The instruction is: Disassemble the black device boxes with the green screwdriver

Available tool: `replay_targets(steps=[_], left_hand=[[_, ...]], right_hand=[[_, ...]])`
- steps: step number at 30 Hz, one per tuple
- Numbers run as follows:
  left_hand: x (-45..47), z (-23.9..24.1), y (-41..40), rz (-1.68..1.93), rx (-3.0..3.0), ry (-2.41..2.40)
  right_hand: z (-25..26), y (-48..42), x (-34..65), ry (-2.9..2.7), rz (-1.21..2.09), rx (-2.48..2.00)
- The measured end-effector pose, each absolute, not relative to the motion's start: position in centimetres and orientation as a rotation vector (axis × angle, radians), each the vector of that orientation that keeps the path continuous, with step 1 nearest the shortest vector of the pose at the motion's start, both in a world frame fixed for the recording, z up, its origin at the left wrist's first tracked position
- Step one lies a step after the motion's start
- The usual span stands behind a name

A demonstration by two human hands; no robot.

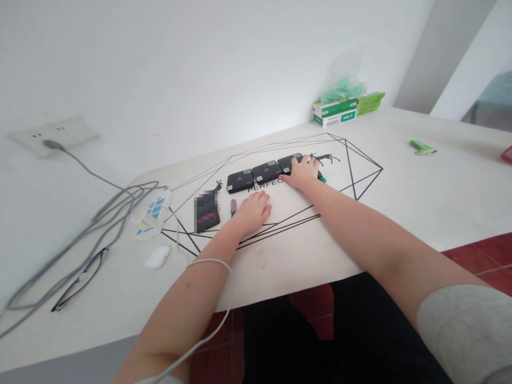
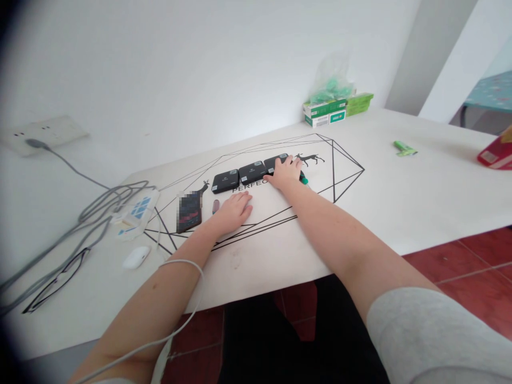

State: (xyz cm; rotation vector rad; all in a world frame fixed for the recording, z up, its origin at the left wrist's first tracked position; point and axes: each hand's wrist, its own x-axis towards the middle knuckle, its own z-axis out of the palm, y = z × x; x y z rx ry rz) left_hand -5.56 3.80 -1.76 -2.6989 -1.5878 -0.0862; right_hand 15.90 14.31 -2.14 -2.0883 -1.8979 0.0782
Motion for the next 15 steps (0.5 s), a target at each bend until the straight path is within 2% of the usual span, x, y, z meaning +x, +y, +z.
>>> replay_targets(steps=[4,15], left_hand=[[-5.7,-1.7,3.8,-0.083,-2.724,-1.588],[-5.7,-1.2,3.3,-0.066,-2.720,-1.639]], right_hand=[[-1.8,15.1,17.1,-1.916,0.168,-2.094],[-1.4,14.1,16.7,-1.792,0.124,-2.203]])
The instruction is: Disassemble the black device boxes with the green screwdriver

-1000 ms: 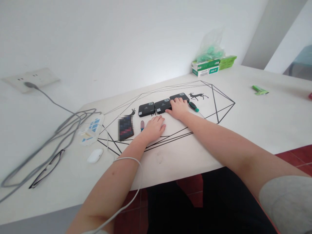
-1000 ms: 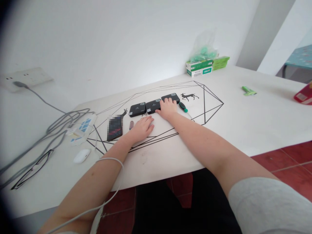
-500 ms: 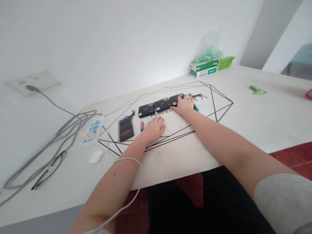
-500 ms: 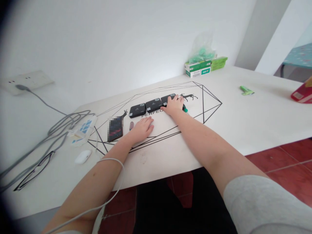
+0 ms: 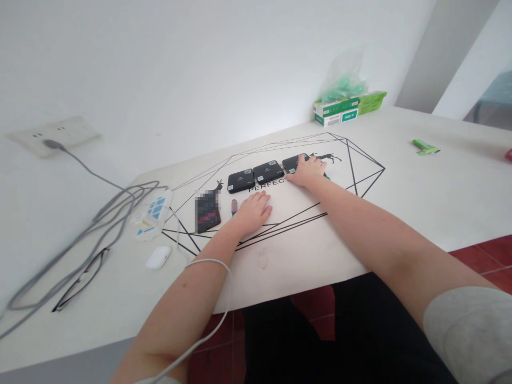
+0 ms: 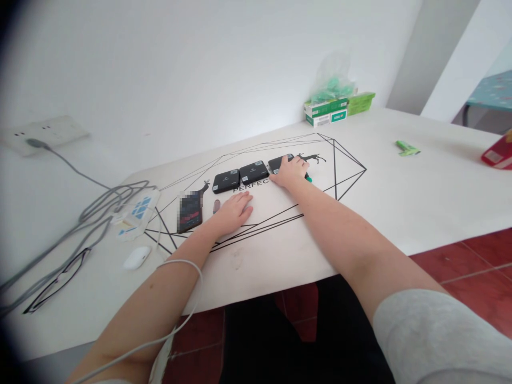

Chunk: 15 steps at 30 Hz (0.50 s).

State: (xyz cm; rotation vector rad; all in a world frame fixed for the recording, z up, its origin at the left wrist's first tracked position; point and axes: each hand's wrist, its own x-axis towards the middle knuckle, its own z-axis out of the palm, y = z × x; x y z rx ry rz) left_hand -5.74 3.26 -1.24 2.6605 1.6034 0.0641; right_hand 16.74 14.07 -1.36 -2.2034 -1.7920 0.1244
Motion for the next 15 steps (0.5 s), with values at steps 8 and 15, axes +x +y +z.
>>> replay_targets(steps=[8,15], left_hand=[[-6.0,-1.8,3.4,0.092,2.649,1.649],[-6.2,-1.8,3.5,0.100,2.677,1.598]], right_hand=[[-1.1,14.0,16.9,-1.641,0.141,-2.120],[-0.1,13.9,17.5,-1.537,0.293,-2.042]])
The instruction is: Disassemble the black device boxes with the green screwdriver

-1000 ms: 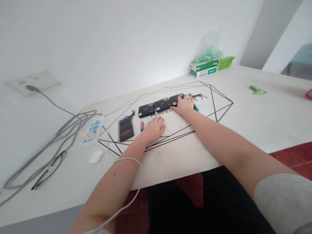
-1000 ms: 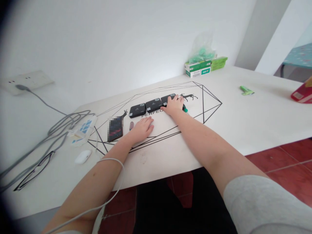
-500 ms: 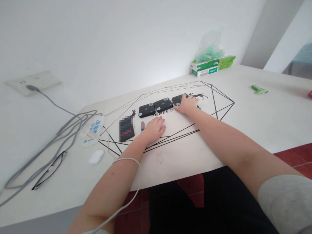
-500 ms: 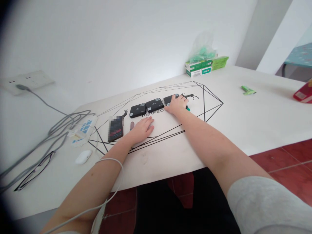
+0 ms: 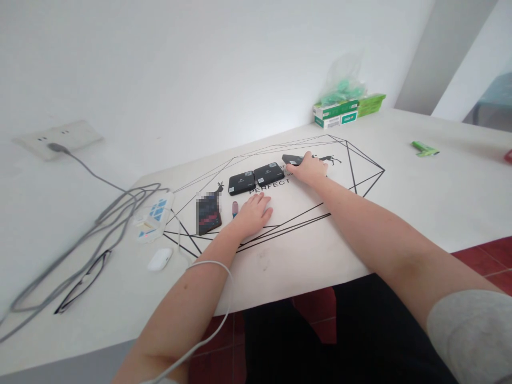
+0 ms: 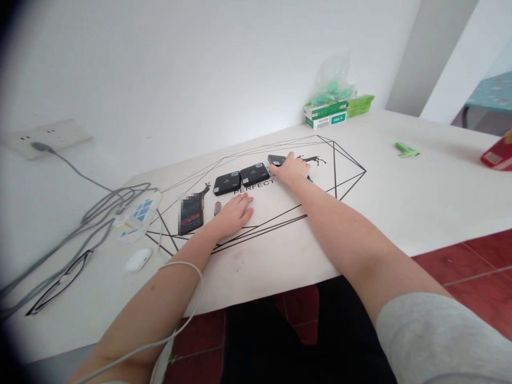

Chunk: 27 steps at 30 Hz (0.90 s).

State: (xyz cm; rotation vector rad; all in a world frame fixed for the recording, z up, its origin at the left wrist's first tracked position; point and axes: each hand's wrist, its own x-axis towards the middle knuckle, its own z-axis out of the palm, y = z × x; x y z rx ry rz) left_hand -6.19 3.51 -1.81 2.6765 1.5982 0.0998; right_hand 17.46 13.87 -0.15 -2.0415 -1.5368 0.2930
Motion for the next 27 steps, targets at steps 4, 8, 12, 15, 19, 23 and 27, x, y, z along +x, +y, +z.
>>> replay_targets(steps=[4,8,12,15,19,23,27], left_hand=[[-6.1,-1.6,3.3,0.084,2.659,1.625],[-6.1,-1.6,3.4,0.074,2.656,1.619],[-6.2,-1.8,3.6,0.070,2.670,1.596],[-6.3,-1.9,3.7,0.082,2.667,1.590],[-6.4,-2.0,3.7,0.079,2.671,1.583],[-6.3,-1.9,3.7,0.067,2.674,1.594],[-6.2,-1.8,3.5,0.079,2.672,1.602]], right_hand=[[0.1,13.4,17.2,-1.571,0.273,-2.049],[-0.1,13.2,16.8,-1.654,0.193,-2.085],[-0.7,13.1,16.6,-1.769,0.123,-2.097],[-1.0,13.0,16.5,-1.809,0.140,-2.108],[-1.3,13.0,16.2,-1.823,0.133,-2.128],[-1.2,12.8,16.0,-1.826,0.151,-2.145],[-0.8,12.3,15.8,-1.832,0.152,-2.151]])
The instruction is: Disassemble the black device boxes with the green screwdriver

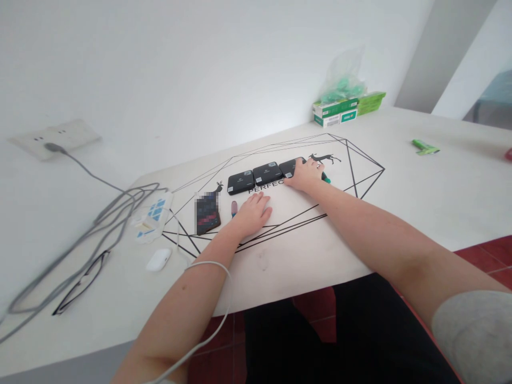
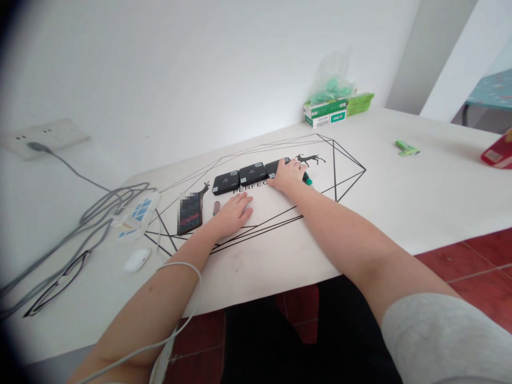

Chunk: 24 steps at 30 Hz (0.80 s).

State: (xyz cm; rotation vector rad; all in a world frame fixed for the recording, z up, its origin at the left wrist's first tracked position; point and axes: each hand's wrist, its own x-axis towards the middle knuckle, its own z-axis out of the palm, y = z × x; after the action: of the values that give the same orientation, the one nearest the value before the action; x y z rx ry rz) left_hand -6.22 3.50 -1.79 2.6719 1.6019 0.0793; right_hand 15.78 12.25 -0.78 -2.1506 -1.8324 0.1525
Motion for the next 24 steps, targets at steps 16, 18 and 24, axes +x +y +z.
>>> replay_targets(steps=[16,18,24], left_hand=[[-5.9,-1.2,3.0,0.031,2.621,1.653],[-5.9,-1.2,3.0,0.034,2.625,1.645],[-5.6,-0.9,2.8,0.020,2.607,1.666]], right_hand=[[-0.1,11.8,15.6,-1.834,0.127,-2.164],[0.0,12.2,15.9,-1.784,0.132,-2.141],[0.6,13.0,16.8,-1.581,0.262,-2.064]])
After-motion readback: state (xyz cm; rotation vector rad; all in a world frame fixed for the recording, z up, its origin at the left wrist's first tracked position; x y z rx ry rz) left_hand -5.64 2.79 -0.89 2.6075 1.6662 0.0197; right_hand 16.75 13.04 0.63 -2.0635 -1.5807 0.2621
